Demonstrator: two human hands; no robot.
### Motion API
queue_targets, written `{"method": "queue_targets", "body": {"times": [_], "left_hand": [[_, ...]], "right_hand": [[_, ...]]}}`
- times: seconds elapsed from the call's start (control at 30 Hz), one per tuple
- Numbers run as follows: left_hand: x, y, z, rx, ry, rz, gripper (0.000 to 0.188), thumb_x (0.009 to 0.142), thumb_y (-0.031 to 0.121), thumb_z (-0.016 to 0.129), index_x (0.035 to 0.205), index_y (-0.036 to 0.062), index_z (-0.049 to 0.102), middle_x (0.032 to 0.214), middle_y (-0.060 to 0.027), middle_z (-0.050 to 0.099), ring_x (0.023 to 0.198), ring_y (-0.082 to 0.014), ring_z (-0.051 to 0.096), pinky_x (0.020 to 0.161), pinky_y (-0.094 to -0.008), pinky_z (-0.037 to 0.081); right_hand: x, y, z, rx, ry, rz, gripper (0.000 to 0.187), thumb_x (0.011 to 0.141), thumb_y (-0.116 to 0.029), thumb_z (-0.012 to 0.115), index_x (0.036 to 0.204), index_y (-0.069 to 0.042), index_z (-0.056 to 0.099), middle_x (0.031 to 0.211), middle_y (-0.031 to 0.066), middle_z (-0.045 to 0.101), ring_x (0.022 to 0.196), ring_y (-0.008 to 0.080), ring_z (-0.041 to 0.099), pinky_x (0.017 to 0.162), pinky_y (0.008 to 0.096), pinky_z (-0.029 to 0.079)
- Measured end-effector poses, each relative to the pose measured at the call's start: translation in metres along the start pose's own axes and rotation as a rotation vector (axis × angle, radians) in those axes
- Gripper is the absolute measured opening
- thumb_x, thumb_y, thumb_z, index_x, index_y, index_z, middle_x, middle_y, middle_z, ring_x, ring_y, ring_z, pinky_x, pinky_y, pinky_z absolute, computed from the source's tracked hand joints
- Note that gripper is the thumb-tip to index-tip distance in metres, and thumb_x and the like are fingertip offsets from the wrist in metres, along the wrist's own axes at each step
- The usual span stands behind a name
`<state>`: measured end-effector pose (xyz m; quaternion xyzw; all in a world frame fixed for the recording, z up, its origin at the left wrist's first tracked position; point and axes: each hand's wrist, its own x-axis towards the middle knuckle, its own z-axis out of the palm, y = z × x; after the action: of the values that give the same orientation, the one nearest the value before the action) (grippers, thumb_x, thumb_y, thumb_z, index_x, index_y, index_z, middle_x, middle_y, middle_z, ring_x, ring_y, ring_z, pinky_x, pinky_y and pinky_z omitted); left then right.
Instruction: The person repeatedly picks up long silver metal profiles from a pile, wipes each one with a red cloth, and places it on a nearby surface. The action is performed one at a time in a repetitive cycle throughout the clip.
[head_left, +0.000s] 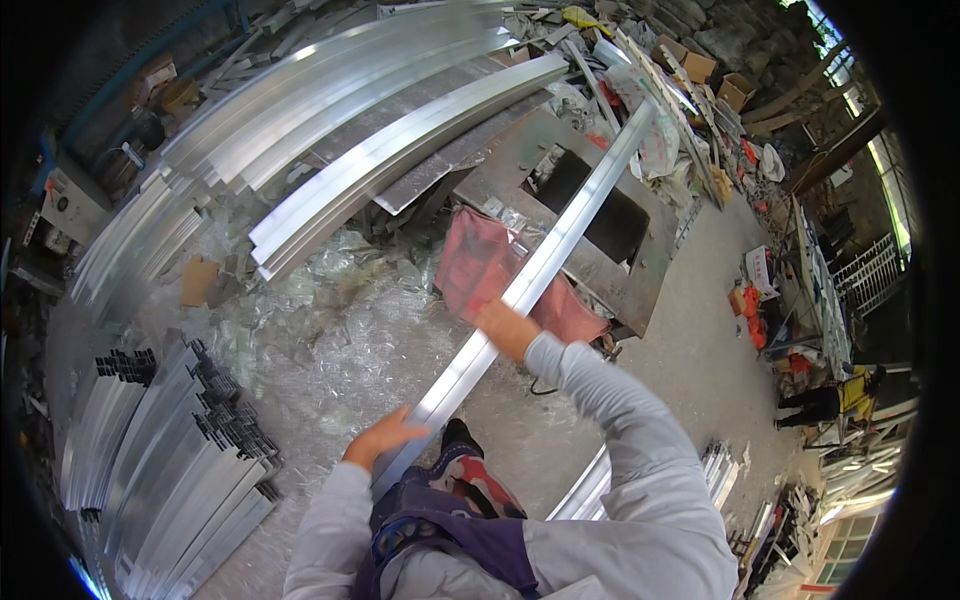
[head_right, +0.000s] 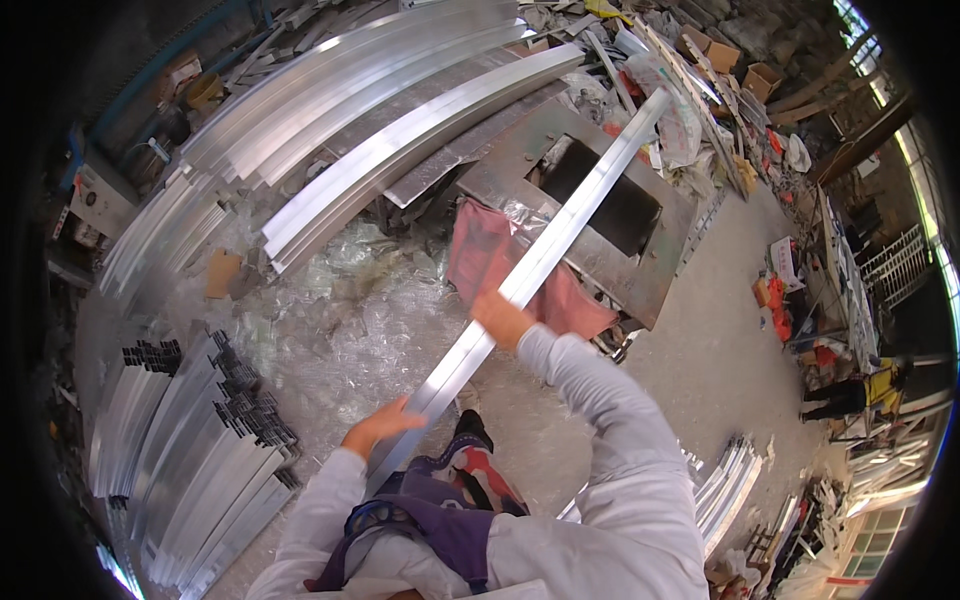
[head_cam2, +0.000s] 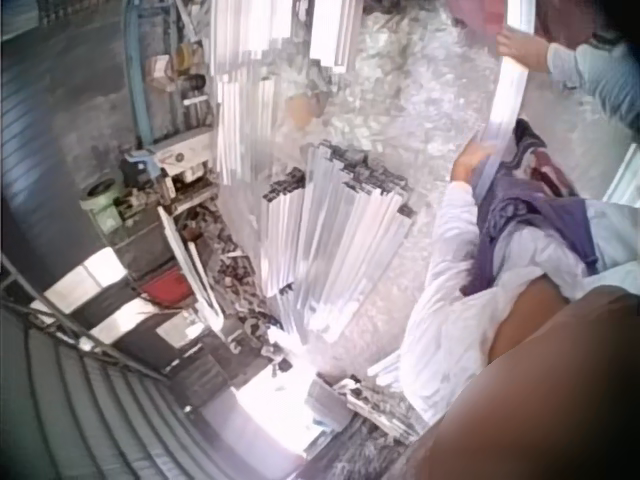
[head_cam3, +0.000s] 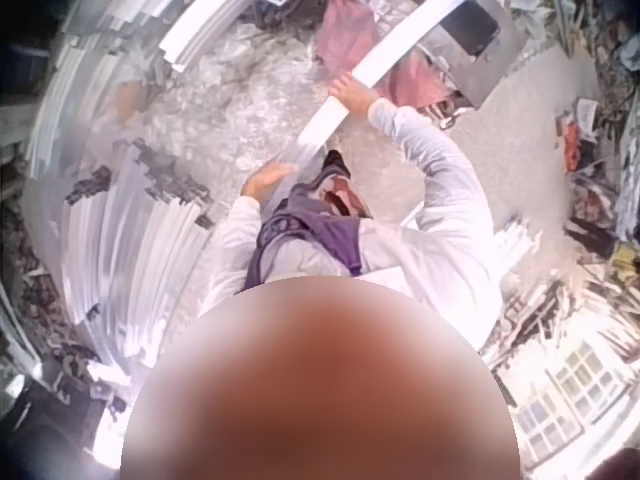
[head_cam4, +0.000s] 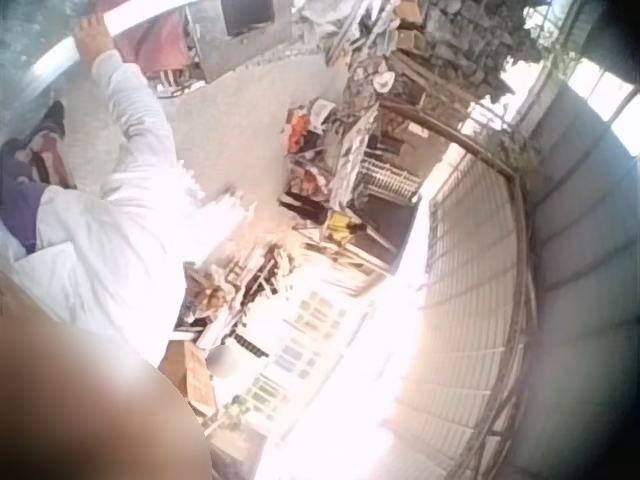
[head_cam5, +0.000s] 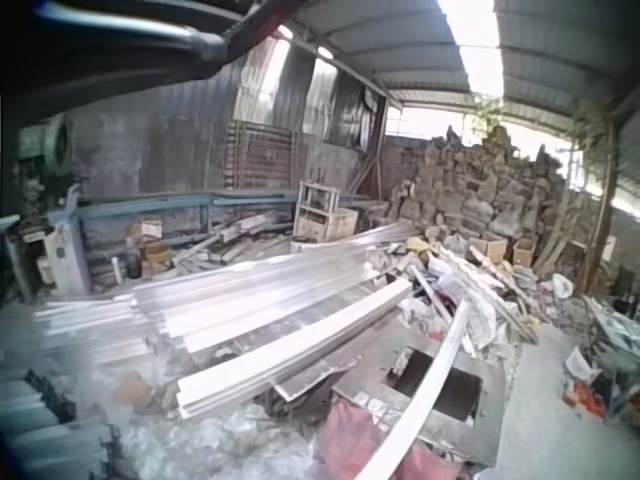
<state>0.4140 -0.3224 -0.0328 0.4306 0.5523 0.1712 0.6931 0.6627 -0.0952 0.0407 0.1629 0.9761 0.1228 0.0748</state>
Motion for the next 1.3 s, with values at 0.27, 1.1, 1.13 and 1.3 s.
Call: {"method": "queue_targets", "body": {"times": [0.27,1.1,1.13,1.3], "left_hand": [[-0.278,-0.222,0.013,0.034,0.038,-0.504,0.092,0.066,0.053,0.081,0.127,-0.0066,0.047,0.117,-0.0178,0.061,0.11,-0.0256,0.057,0.097,-0.0342,0.042],[0.037,0.1,0.011,0.192,0.118,0.2,0.072,0.079,0.049,0.073,0.126,-0.0029,0.056,0.116,-0.023,0.064,0.107,-0.0325,0.062,0.093,-0.0369,0.046],[0.056,0.12,0.014,0.209,0.157,0.161,0.078,0.076,0.052,0.074,0.126,-0.004,0.055,0.116,-0.0233,0.064,0.108,-0.0335,0.062,0.093,-0.0376,0.046],[0.076,0.146,0.019,0.23,0.259,0.057,0.09,0.068,0.06,0.076,0.124,-0.0059,0.055,0.118,-0.0256,0.063,0.113,-0.0358,0.06,0.094,-0.0393,0.046]], "right_hand": [[0.025,-0.342,-0.035,0.624,0.273,-0.176,0.015,0.076,-0.018,0.055,0.087,-0.008,0.055,0.091,0.0084,0.054,0.093,0.0265,0.055,0.088,0.0381,0.042],[-0.04,0.059,-0.052,0.159,0.328,0.234,0.053,0.075,-0.005,0.061,0.127,-0.01,0.049,0.121,0.0137,0.054,0.115,0.0305,0.052,0.101,0.0434,0.041],[-0.039,0.085,-0.039,0.061,0.336,0.296,0.05,0.076,-0.005,0.059,0.125,-0.011,0.051,0.121,0.0126,0.055,0.114,0.0299,0.052,0.098,0.0414,0.042],[-0.022,0.159,-0.011,-0.155,0.266,0.334,0.035,0.081,-0.012,0.058,0.115,-0.01,0.059,0.114,0.0115,0.059,0.115,0.0281,0.053,0.102,0.0419,0.039]]}}
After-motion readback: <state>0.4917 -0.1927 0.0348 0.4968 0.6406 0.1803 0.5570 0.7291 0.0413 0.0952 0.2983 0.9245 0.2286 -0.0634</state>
